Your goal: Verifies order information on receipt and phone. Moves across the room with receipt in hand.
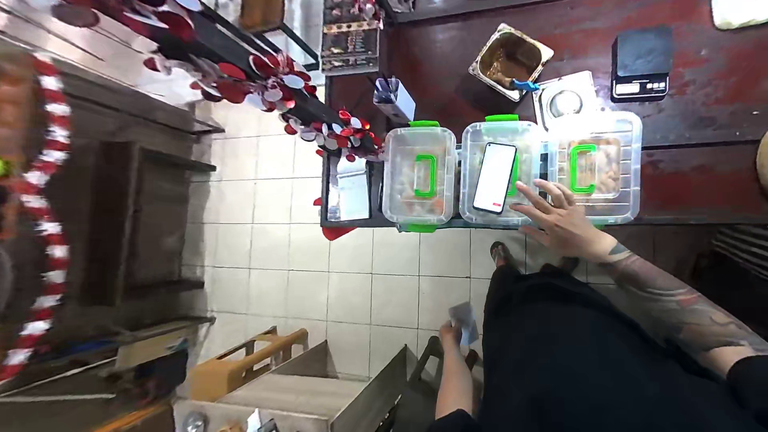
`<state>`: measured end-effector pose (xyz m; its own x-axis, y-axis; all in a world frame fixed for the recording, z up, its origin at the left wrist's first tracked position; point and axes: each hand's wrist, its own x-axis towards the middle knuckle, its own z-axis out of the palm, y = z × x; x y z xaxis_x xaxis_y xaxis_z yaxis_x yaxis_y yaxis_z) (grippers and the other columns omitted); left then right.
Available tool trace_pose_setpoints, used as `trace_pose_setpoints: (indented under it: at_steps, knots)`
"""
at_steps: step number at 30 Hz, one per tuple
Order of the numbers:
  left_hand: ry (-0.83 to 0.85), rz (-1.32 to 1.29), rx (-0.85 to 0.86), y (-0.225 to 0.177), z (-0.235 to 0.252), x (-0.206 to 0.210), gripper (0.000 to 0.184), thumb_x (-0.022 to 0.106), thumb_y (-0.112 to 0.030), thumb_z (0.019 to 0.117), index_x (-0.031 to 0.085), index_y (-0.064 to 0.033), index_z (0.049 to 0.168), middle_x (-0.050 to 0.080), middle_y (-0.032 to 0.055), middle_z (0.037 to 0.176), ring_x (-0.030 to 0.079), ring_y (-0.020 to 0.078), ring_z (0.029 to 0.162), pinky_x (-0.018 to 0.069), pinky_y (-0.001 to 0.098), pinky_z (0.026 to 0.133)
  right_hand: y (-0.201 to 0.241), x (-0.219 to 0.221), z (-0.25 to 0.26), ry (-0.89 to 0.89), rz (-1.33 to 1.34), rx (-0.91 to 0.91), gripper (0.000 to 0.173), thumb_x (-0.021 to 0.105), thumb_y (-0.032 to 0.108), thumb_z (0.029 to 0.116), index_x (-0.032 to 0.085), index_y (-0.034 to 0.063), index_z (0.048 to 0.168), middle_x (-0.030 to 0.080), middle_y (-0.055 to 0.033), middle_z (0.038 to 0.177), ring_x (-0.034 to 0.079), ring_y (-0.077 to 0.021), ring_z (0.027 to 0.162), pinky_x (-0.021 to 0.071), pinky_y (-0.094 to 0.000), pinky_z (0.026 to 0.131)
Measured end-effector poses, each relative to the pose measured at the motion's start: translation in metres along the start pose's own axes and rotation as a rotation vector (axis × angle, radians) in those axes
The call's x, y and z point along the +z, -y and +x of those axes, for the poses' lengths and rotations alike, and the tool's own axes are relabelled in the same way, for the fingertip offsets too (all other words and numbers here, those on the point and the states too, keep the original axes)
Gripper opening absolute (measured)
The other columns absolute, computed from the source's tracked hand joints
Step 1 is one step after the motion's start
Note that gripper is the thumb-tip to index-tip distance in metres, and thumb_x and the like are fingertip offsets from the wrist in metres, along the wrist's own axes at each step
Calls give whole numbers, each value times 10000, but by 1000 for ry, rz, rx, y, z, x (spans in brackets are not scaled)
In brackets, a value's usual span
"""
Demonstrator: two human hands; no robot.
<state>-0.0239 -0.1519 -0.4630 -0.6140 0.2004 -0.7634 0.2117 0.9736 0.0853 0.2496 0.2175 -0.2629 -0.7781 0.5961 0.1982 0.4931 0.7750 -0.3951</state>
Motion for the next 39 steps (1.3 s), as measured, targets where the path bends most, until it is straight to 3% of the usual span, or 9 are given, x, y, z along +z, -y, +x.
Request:
trace_pose_setpoints:
  at_steps: [3, 10, 17, 23, 31, 35, 39]
  knots:
    - [19, 48, 25, -9, 29, -34, 407, 706, -364, 962, 723, -26, 1188, 692, 248, 1200, 645, 410, 1169, 480, 624, 1020, 12, 16, 13, -14, -55, 20, 471, 481, 492, 1052, 594, 265, 1449, 322, -20, 1675, 270, -319, 1536, 176, -551, 1242]
    - [28, -32, 291, -78, 89, -106, 401, 720, -370, 947, 726, -25, 1153, 726, 204, 1102, 689, 354, 1072, 517, 589, 981, 33, 37, 25, -85, -75, 137, 431, 528, 480, 1038, 643, 262, 1391, 329, -9, 1672, 275, -313, 1529, 177, -539, 1233]
    - [90, 57, 410, -125, 123, -122, 388, 691, -371, 965, 727, -49, 1178, 730, 181, 1125, 690, 324, 1100, 514, 567, 1009, 41, 47, 30, -90, -126, 208, 450, 497, 518, 1040, 661, 252, 1365, 329, -9, 1673, 251, -317, 1542, 139, -560, 1240]
    - [136, 128, 405, -106, 128, -113, 378, 690, -379, 970, 736, -39, 1131, 730, 193, 1088, 690, 344, 1072, 512, 579, 989, 42, 40, 34, -180, -33, 302, 435, 543, 463, 1030, 637, 216, 1375, 378, -36, 1646, 287, -327, 1524, 207, -569, 1201]
    - [174, 194, 313, -68, 126, -119, 367, 709, -354, 960, 735, -36, 1141, 720, 213, 1119, 676, 369, 1097, 503, 598, 991, 28, 29, 51, -166, -10, 399, 484, 517, 438, 1046, 543, 238, 1486, 338, -16, 1668, 231, -335, 1550, 196, -589, 1202]
    - [168, 167, 315, -69, 129, -124, 372, 720, -349, 952, 734, -42, 1160, 723, 206, 1126, 676, 371, 1108, 503, 603, 1000, 25, 22, 65, -138, -27, 377, 503, 510, 434, 1050, 514, 235, 1512, 315, -13, 1679, 219, -337, 1554, 200, -595, 1202]
    - [153, 119, 344, -85, 131, -127, 360, 712, -347, 960, 735, -44, 1152, 727, 202, 1104, 684, 358, 1083, 511, 594, 981, 15, 22, 82, -78, -48, 378, 514, 436, 529, 1058, 514, 289, 1507, 336, 11, 1669, 234, -302, 1549, 166, -584, 1208]
